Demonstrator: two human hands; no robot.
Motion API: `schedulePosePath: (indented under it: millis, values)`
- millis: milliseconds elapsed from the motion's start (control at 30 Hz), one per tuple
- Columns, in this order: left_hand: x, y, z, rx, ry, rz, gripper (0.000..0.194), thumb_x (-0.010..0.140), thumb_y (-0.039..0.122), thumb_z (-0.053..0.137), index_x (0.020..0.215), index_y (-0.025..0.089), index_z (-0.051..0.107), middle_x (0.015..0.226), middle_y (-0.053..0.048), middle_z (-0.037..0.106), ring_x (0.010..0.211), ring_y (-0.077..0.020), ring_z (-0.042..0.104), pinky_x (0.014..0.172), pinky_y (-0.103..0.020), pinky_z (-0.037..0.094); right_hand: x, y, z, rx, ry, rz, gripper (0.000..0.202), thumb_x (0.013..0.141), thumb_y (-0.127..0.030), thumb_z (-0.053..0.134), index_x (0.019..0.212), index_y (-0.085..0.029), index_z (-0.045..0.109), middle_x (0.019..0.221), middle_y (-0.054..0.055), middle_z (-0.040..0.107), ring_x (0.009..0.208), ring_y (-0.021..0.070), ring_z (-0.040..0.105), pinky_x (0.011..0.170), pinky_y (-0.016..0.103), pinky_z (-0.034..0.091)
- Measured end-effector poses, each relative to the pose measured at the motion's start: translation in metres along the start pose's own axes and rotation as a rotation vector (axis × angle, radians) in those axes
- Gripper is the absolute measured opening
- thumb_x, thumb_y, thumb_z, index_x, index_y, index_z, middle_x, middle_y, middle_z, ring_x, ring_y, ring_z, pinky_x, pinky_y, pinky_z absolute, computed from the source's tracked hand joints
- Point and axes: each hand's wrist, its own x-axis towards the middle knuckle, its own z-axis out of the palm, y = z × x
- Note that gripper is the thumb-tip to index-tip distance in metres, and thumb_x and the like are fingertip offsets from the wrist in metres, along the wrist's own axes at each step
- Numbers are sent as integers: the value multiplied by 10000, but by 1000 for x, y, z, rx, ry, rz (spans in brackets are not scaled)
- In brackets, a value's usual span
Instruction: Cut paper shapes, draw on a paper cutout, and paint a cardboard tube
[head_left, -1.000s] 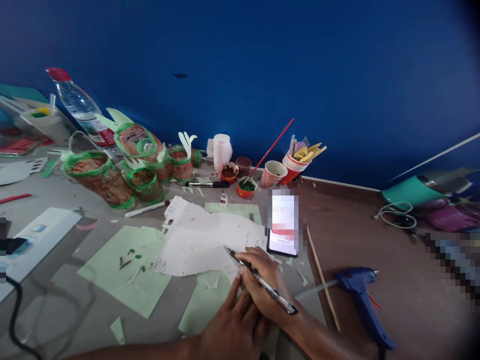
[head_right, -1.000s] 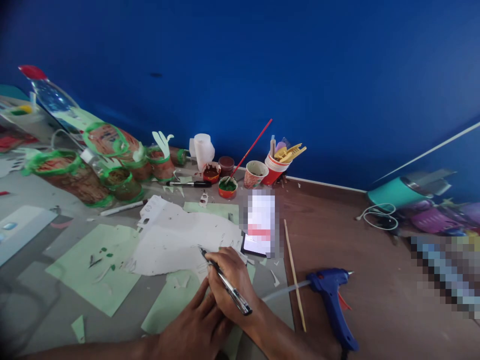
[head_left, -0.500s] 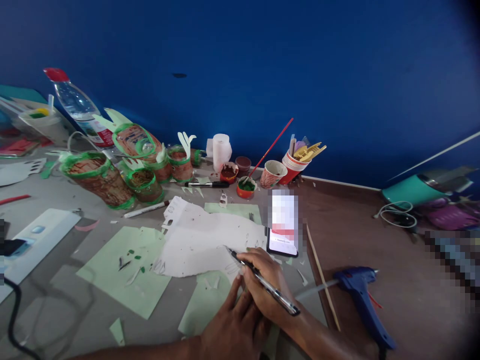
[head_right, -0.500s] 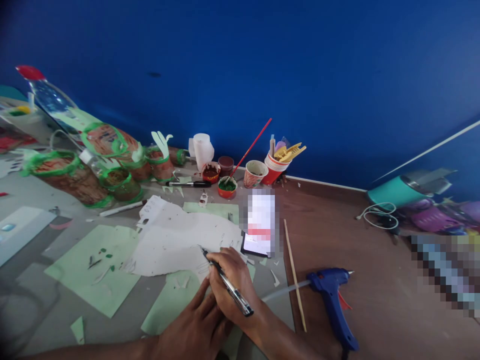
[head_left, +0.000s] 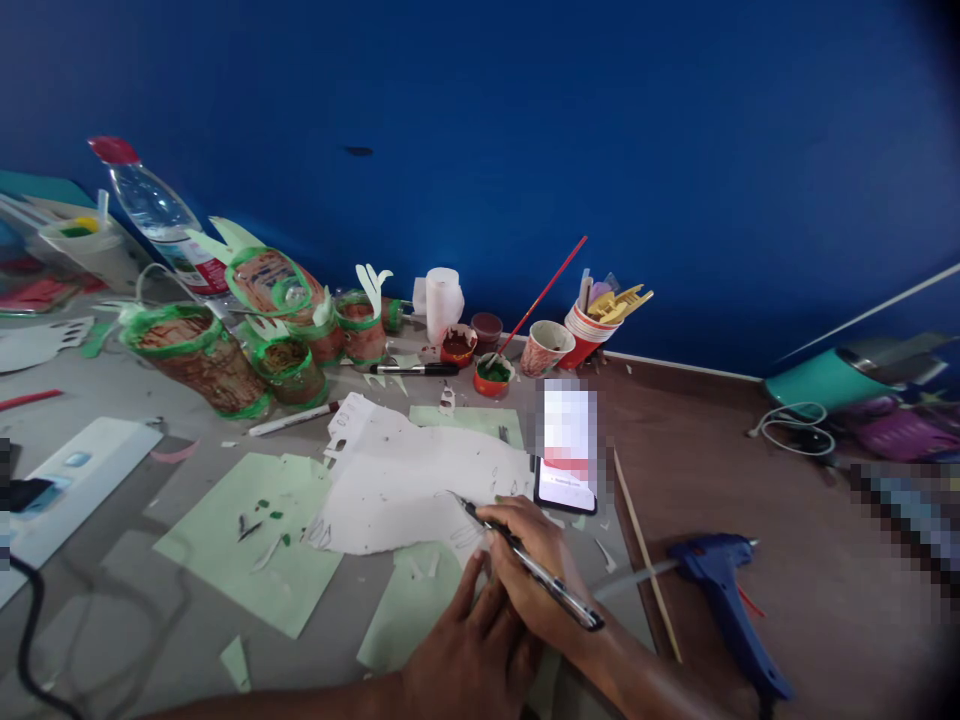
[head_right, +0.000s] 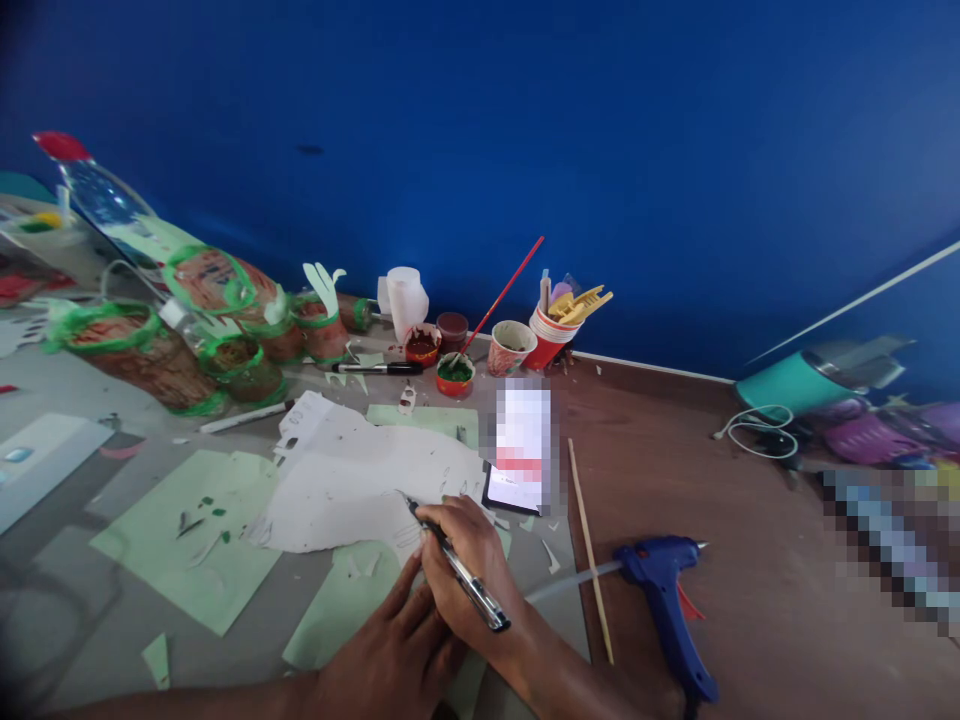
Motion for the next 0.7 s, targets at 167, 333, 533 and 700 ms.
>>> schedulePosePath:
  millis: [167, 333, 533, 700]
  values:
    - [0, 1, 0, 23, -17, 3, 478, 939, 324, 399, 1397, 188, 386, 1337, -79, 531, 1254, -337, 410, 1030, -512, 301, 0, 1, -1, 8, -25, 7, 242, 831, -107, 480, 997, -196, 632, 938, 68, 669, 872, 185, 627, 792, 312, 516]
    - [0, 1, 0, 6, -32, -2, 495, 925, 338, 420, 1396, 189, 385, 1344, -76, 525, 1266, -342, 393, 1035, -517, 296, 0, -1, -2, 15, -24, 20, 244, 837, -113, 465, 995, -189, 634, 920, 66, 664, 865, 183, 623, 781, 309, 518]
    - [1, -1, -3, 25, -73, 22, 514, 927, 348, 403, 1410, 177, 360, 1347, -86, 521, 1241, -341, 420, 1008, -507, 326, 0, 0, -2, 11, -34, 10, 238, 838, -115, 471, 997, -188, 633, 928, 66, 662, 875, 181, 621, 785, 300, 514]
    - [0, 0, 0, 51, -10, 9, 466, 940, 318, 398, 1388, 189, 400, 1305, -82, 555, 1231, -327, 432, 1026, -511, 295, 0, 2, -3, 8, -41, 27, 259, 819, -91, 479, 1003, -190, 634, 946, 62, 661, 898, 180, 618, 806, 295, 506]
